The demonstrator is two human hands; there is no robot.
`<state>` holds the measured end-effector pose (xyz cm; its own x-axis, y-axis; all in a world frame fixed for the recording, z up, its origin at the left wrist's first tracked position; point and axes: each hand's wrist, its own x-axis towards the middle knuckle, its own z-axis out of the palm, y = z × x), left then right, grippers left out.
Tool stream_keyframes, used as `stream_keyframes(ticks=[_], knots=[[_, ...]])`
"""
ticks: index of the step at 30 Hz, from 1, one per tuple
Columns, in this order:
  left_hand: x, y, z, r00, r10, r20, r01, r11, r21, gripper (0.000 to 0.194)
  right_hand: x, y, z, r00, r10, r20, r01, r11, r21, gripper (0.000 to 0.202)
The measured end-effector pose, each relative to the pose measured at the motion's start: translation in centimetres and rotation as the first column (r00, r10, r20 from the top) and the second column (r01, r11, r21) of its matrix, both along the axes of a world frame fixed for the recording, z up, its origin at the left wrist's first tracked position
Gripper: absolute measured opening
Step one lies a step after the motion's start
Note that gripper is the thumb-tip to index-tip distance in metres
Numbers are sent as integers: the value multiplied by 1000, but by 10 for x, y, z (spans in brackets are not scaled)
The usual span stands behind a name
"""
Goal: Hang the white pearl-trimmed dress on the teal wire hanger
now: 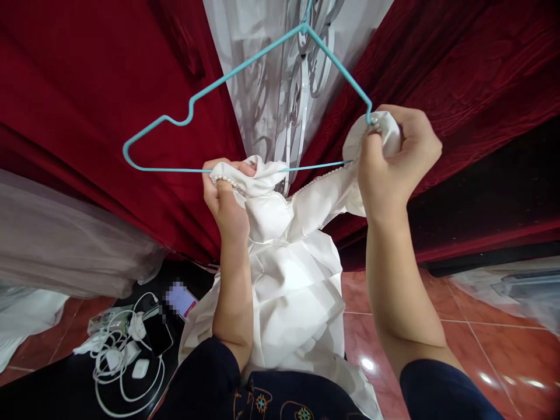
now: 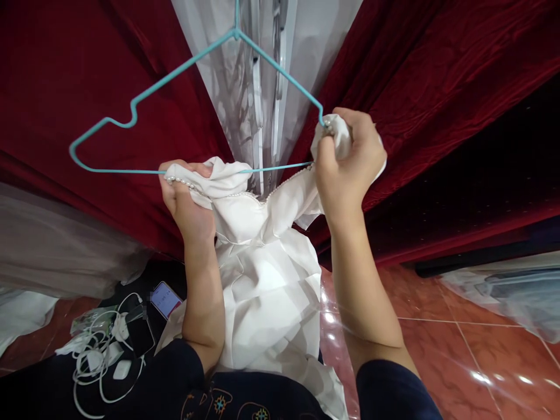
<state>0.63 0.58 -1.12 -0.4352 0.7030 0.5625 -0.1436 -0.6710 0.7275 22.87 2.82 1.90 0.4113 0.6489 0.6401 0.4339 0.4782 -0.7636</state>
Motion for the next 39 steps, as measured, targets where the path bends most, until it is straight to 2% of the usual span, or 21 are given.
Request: stream_keyframes(ticks=[3,5,7,10,12,15,17,19,22,23,25,27,30,33,34,36,39], knots=[[-7,0,5,1000,23,-13,-23,1000,20,13,9,15,3,976,-213,45,204,967,153,18],[-10,-1,8,999,15,-29,-14,1000,15,14,28,25,0,972,-230,-45,234,953,191,23],[-11,-1,8,1000,-6,-29,7,1000,11,13,50,33,-10,958,-228,-173,257,950,175,33],[-6,0,2,997,-76,10,76,996,44,9,71,31,-39,923,-243,-299,289,950,121,34],[0,1,-4,996,-87,18,86,995,51,10,65,19,-60,916,-215,-339,290,939,187,29],[7,2,-11,999,-23,-23,22,999,-23,16,31,-7,-79,919,-165,-358,281,910,303,24],[11,2,-13,999,-6,-36,3,998,-64,18,2,-23,-76,947,-97,-305,201,923,329,19],[14,1,-12,999,-37,-10,36,998,-60,15,-23,-33,-65,982,65,-179,3,935,355,24],[17,-1,-13,996,-88,27,89,995,-52,14,-40,-34,-49,950,310,-25,-304,943,131,25],[18,-2,-14,995,-100,28,101,993,-61,15,-41,-32,-47,937,348,-13,-347,936,67,25],[15,-3,-22,995,-102,-8,101,990,-97,16,-40,-28,-47,939,342,-24,-341,939,37,25],[6,-3,-34,996,-3,-95,-9,992,-122,17,-37,-26,-48,957,286,-53,-282,957,71,20],[-22,2,-53,942,268,-201,-295,948,-121,16,-32,-26,-47,968,246,-37,-243,967,82,17],[-61,15,-58,909,372,-187,-399,907,-135,18,-29,-28,-43,974,228,6,-228,971,68,15],[-74,21,-54,897,411,-165,-432,894,-118,17,-28,-28,-42,975,219,17,-220,973,68,14],[-99,30,-38,869,488,-81,-489,872,7,16,-28,-29,-40,978,207,30,-209,975,73,12],[-126,37,-4,859,488,-157,-464,870,165,23,-31,-29,-40,972,232,41,-235,970,58,10]])
